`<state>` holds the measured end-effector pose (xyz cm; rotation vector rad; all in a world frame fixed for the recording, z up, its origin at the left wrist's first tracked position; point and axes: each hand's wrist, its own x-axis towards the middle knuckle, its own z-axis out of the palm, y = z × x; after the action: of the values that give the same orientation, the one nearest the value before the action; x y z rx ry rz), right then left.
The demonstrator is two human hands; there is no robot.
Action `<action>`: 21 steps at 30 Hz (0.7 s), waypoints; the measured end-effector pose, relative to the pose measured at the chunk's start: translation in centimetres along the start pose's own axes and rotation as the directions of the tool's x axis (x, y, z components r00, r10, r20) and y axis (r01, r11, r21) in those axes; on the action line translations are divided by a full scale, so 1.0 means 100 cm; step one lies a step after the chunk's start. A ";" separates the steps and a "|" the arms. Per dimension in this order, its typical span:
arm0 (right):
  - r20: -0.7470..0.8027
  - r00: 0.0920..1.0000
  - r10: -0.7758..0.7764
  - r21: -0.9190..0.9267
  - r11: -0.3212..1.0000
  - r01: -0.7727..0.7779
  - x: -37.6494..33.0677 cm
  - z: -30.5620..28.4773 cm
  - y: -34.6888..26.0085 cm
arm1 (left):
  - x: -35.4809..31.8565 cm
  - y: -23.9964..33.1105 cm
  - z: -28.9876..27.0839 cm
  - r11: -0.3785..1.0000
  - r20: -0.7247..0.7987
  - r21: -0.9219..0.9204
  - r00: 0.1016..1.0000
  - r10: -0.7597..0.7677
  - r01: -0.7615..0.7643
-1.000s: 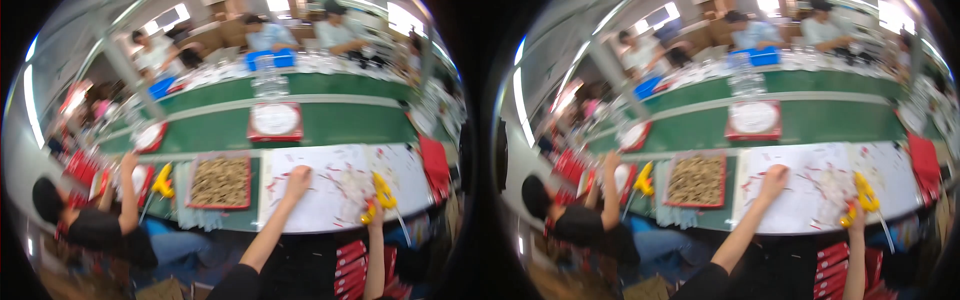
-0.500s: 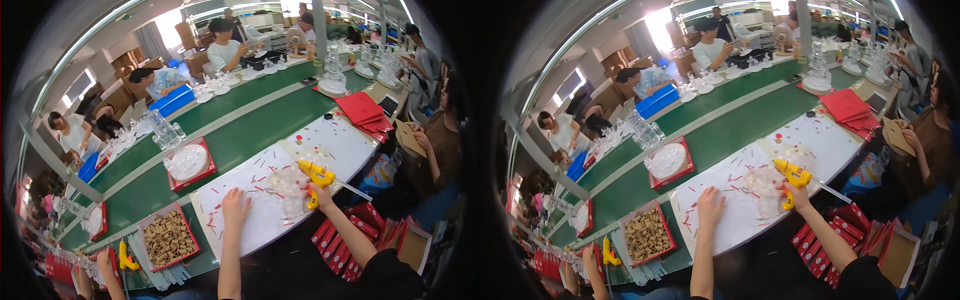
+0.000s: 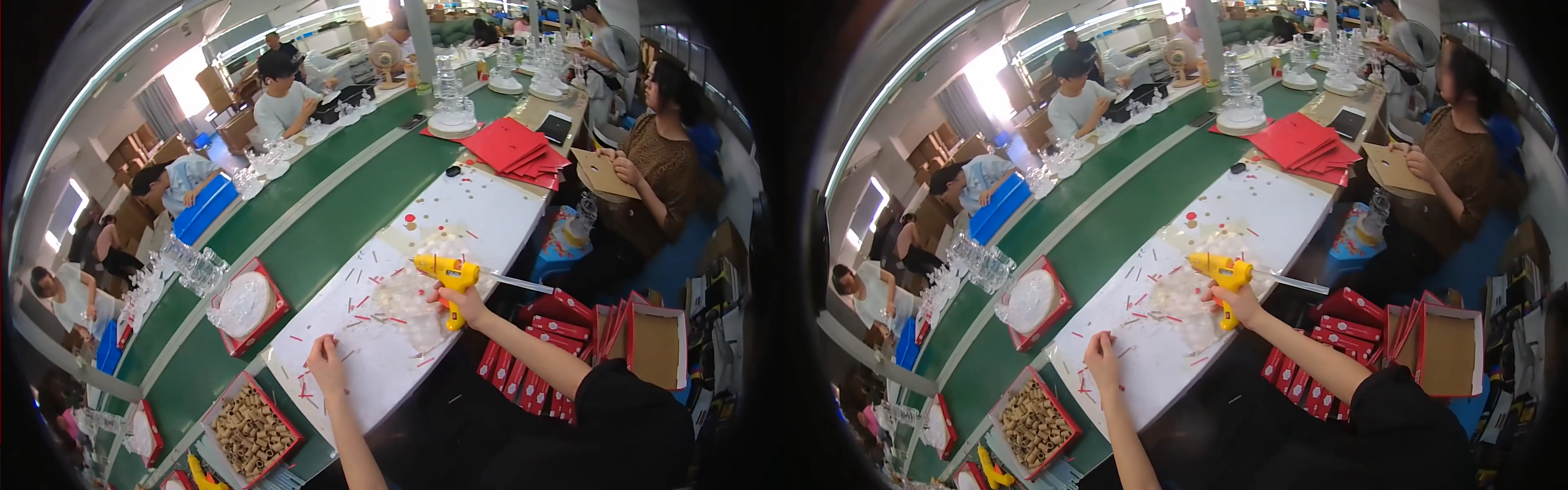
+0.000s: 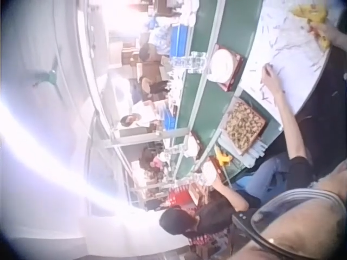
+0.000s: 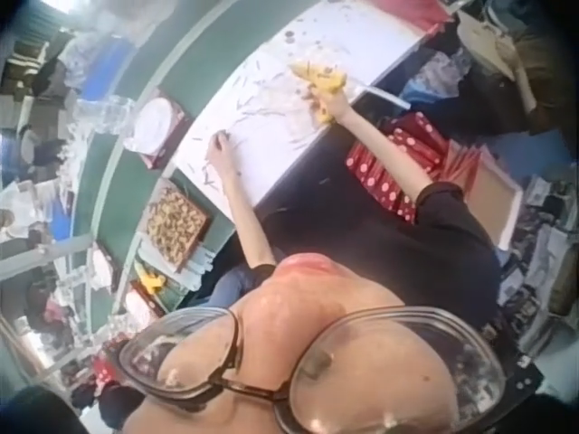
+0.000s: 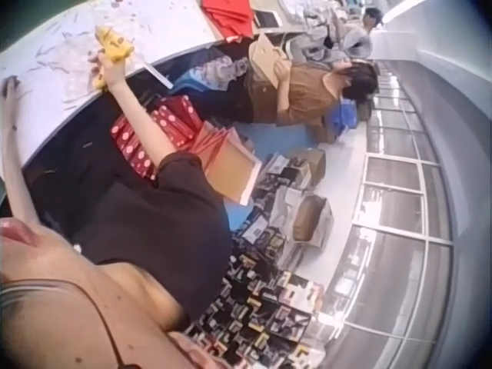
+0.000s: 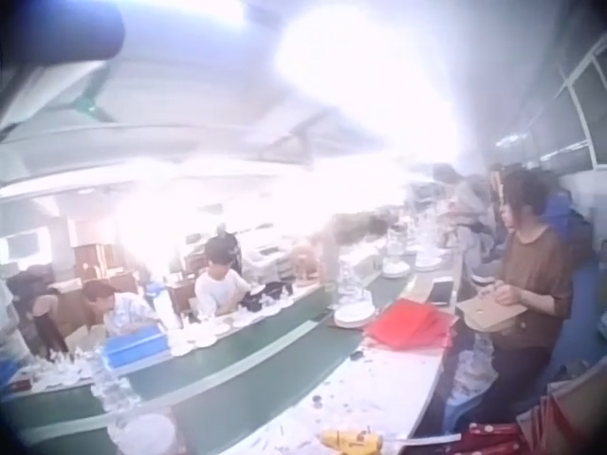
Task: Assembling decorative fixtures by applying hot glue to components and packaging them into boxes on a factory production line.
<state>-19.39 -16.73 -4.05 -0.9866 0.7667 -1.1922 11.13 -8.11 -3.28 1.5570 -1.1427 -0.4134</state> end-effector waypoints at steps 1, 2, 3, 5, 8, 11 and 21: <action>0.001 1.000 0.005 0.002 1.000 -0.005 -0.001 -0.002 -0.001 | -0.003 -0.005 0.002 0.999 -0.005 -0.035 1.000 -0.003 0.002; -0.004 1.000 -0.001 0.005 1.000 0.001 -0.001 -0.002 -0.001 | -0.002 -0.006 0.001 0.998 -0.017 -0.065 1.000 -0.005 0.004; 0.006 1.000 -0.002 0.003 1.000 0.002 0.000 -0.001 -0.002 | 0.000 -0.007 0.003 0.998 -0.015 -0.065 1.000 -0.001 0.000; 0.009 1.000 -0.003 -0.010 1.000 0.003 0.004 0.003 0.000 | -0.002 -0.013 0.001 0.999 -0.028 -0.047 0.999 -0.015 0.014; 0.032 0.999 0.027 -0.016 1.000 -0.027 0.008 0.004 0.010 | -0.002 -0.021 -0.009 0.999 -0.047 -0.025 0.998 -0.033 0.031; 0.003 1.000 0.029 -0.027 0.999 -0.029 0.015 -0.001 0.024 | 0.000 -0.015 -0.009 0.993 -0.017 0.089 0.997 0.074 -0.072; 0.066 0.996 0.053 -0.053 0.997 -0.049 0.035 -0.054 0.039 | -0.004 -0.013 -0.011 0.981 -0.107 0.014 0.975 0.193 -0.192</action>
<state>-21.89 -20.97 -9.68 -1.0388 0.7680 -1.0945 12.32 -7.28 -4.19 1.4383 -1.1976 -0.1957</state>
